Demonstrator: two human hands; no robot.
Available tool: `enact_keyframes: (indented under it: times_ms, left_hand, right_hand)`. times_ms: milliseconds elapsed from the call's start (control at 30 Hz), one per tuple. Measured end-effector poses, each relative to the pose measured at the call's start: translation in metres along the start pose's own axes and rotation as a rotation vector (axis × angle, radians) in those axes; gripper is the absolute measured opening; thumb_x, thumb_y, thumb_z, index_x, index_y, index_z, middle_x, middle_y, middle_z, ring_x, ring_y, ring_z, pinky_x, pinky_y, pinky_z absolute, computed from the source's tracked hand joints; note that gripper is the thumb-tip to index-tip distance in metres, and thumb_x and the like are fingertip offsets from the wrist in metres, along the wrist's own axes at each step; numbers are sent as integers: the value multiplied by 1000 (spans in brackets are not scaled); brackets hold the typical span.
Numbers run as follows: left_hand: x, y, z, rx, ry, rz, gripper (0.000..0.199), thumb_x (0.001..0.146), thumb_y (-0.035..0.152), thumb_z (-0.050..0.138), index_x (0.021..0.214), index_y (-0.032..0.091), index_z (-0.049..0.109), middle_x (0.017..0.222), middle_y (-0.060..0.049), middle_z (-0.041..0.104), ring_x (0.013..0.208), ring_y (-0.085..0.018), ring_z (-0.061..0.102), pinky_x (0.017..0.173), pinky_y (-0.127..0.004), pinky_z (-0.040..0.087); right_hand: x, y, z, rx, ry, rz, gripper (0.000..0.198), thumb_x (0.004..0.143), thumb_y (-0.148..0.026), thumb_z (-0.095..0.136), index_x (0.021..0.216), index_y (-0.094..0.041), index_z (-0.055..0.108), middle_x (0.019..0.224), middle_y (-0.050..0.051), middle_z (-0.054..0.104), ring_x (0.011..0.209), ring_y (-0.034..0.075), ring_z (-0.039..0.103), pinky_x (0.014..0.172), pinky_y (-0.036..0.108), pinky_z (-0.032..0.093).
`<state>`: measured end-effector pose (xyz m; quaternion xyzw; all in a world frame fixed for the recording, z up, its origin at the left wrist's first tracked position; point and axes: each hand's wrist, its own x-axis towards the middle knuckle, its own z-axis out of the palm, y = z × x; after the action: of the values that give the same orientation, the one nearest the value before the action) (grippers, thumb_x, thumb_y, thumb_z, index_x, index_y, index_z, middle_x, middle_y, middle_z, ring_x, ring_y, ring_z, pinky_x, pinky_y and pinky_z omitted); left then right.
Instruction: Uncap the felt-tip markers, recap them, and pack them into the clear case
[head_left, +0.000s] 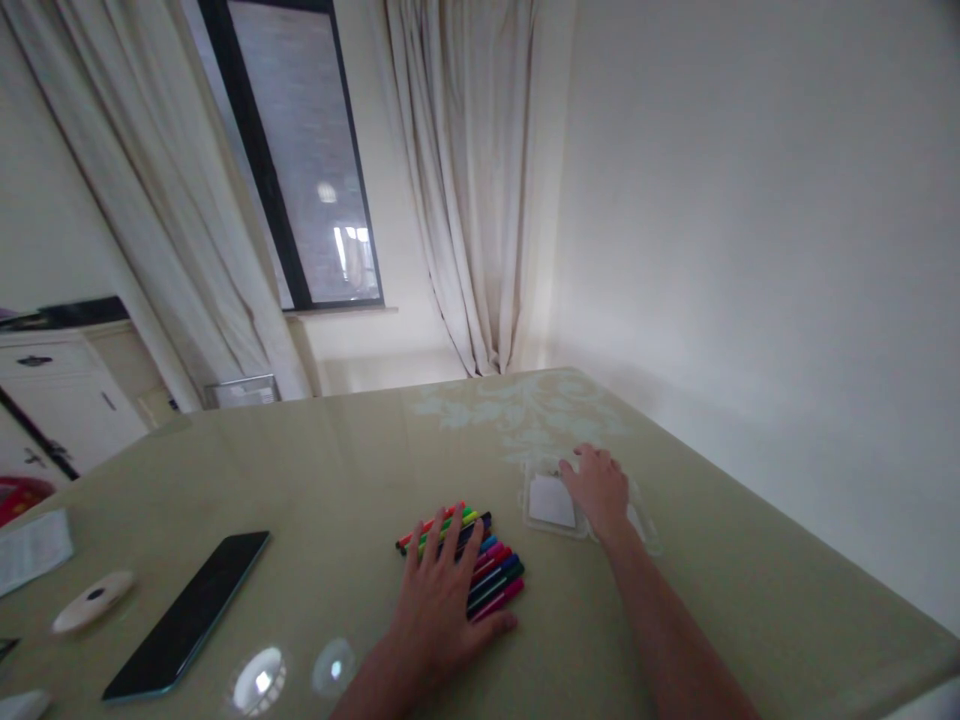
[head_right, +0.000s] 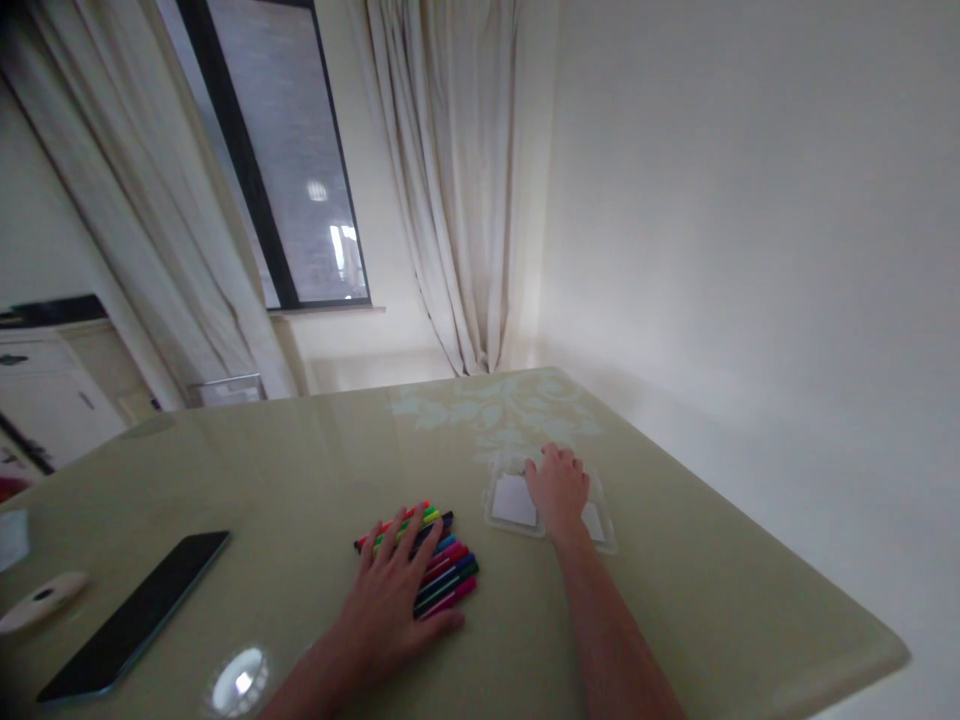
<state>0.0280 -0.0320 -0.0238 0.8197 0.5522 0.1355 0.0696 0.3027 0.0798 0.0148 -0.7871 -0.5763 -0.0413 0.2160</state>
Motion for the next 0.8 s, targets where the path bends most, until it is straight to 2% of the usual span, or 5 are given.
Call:
enact_keyframes:
  times_ms: [233, 433, 600, 700, 800]
  left_hand:
    - [9, -19, -7, 11, 10, -76, 82, 87, 79, 45, 158, 39, 31, 168, -7, 25, 154, -44, 18, 119, -71, 10]
    - [15, -52, -17, 103, 80, -239, 79, 90, 76, 43, 157, 34, 36, 166, -11, 31, 153, -44, 22, 119, -68, 14]
    - [15, -72, -24, 132, 149, -364, 78, 90, 75, 44, 155, 31, 41, 165, -13, 33, 151, -46, 24, 117, -70, 15]
    - [15, -73, -28, 113, 233, -343, 75, 90, 73, 48, 150, 28, 48, 162, -14, 37, 150, -44, 26, 118, -67, 16]
    - [16, -67, -31, 102, 302, -252, 54, 89, 61, 58, 131, 27, 63, 152, -12, 49, 142, -37, 39, 117, -56, 25]
  right_hand:
    - [0, -1, 8, -42, -194, -73, 26, 94, -26, 53, 110, -13, 70, 110, 20, 70, 102, 28, 69, 82, 35, 48]
    - [-14, -20, 23, 93, -172, -275, 26, 89, -22, 58, 112, -16, 70, 111, 16, 72, 103, 25, 68, 87, 33, 47]
    - [-30, -38, 33, 175, -157, -406, 20, 88, -29, 62, 104, -20, 71, 100, 10, 73, 93, 24, 69, 81, 32, 49]
    - [-37, -44, 32, 169, -136, -417, 21, 87, -31, 64, 105, -22, 70, 99, 9, 72, 90, 24, 69, 78, 32, 50]
    - [-41, -48, 26, 117, -141, -399, 20, 88, -28, 64, 106, -24, 69, 105, 10, 70, 91, 24, 68, 77, 33, 50]
